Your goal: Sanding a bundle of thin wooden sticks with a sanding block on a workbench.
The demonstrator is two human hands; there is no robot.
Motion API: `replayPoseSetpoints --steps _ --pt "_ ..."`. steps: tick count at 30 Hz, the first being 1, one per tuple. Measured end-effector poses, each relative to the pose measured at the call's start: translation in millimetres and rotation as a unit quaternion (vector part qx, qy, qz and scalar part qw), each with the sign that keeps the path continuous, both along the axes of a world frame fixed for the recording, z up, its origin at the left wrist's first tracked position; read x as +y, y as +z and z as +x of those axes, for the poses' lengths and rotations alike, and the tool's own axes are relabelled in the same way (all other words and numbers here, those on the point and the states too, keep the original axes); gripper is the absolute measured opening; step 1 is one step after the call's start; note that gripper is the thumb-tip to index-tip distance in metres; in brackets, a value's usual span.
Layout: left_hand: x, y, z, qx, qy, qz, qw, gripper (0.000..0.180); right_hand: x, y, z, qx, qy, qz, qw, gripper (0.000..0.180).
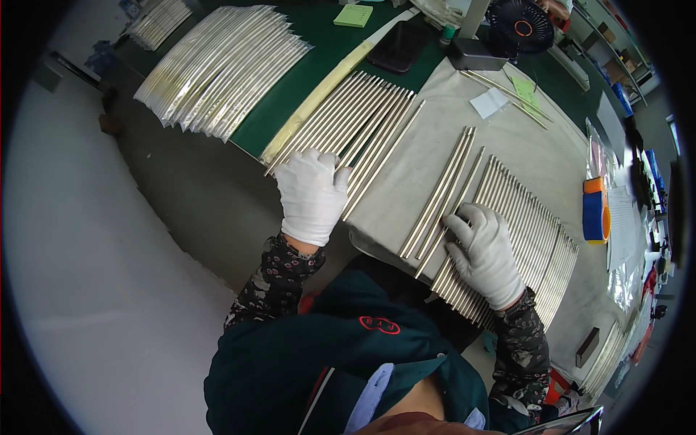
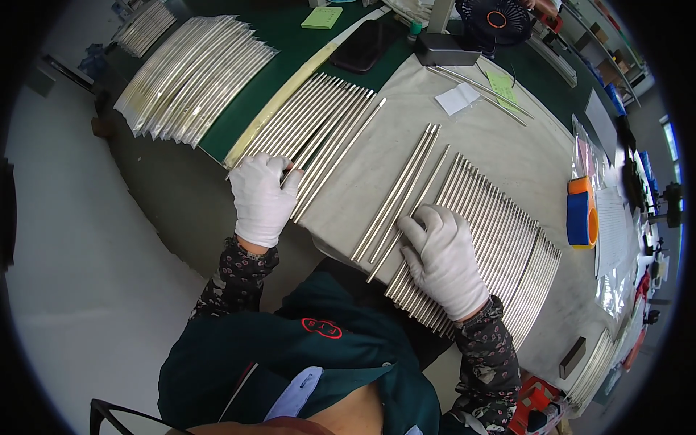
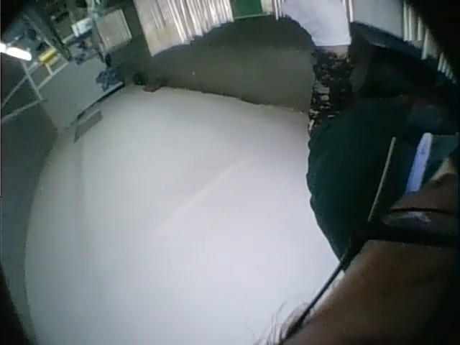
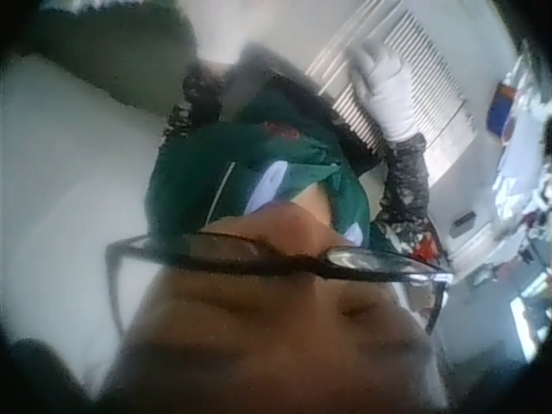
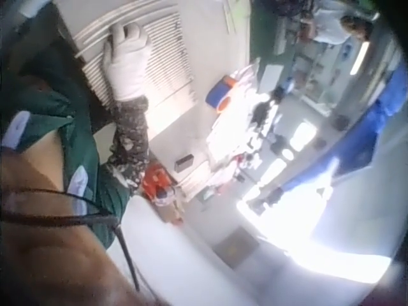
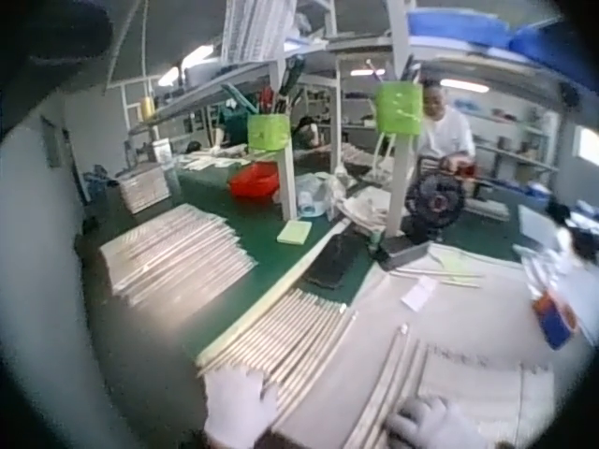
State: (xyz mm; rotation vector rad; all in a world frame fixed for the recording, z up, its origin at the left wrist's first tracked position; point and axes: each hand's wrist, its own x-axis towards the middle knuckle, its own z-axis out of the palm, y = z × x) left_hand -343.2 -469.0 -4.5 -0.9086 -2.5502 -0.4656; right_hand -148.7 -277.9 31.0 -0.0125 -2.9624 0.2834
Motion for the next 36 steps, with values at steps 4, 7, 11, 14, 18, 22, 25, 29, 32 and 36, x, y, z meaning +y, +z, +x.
replayPoseSetpoints --steps 4,7,11,14,18,22,25,29,32,36 --pt "-1 1 1 -0.034 -0.019 -0.017 0.999 0.023 0 0 1 0.006 0.000 0.000 1.000 0.040" --pt "-2 4 -1 -0.007 -0.003 -0.012 1.000 0.022 0 -1 1 0.007 -0.001 -0.002 1.000 0.040" --pt "-5 4 -6 0.015 0.030 -0.037 0.999 0.025 0 -1 1 0.015 0.001 0.002 1.000 0.040" --pt "-4 10 -7 -0.085 0.008 -0.047 0.995 0.034 0 -1 1 0.012 0.000 0.004 1.000 0.040" --pt "4 25 7 -0.089 -0.024 -0.113 0.989 0.056 1 -2 1 0.017 0.001 0.007 1.000 0.039" --pt "9 25 13 -0.090 -0.050 -0.160 0.982 0.054 1 -1 2 0.034 0.007 -0.009 0.999 0.036" --pt "19 31 8 -0.127 -0.036 -0.185 0.974 0.049 2 -2 2 0.040 0.011 -0.015 0.999 0.036" --pt "29 29 3 -0.108 -0.022 -0.202 0.973 0.046 3 -3 2 0.049 0.014 -0.010 0.999 0.034" --pt "33 30 -6 -0.150 -0.024 -0.198 0.968 0.037 5 -7 1 0.071 0.014 0.002 0.997 0.035" --pt "37 25 -9 -0.171 -0.019 -0.184 0.968 0.027 6 -11 3 0.075 0.018 0.009 0.997 0.035"
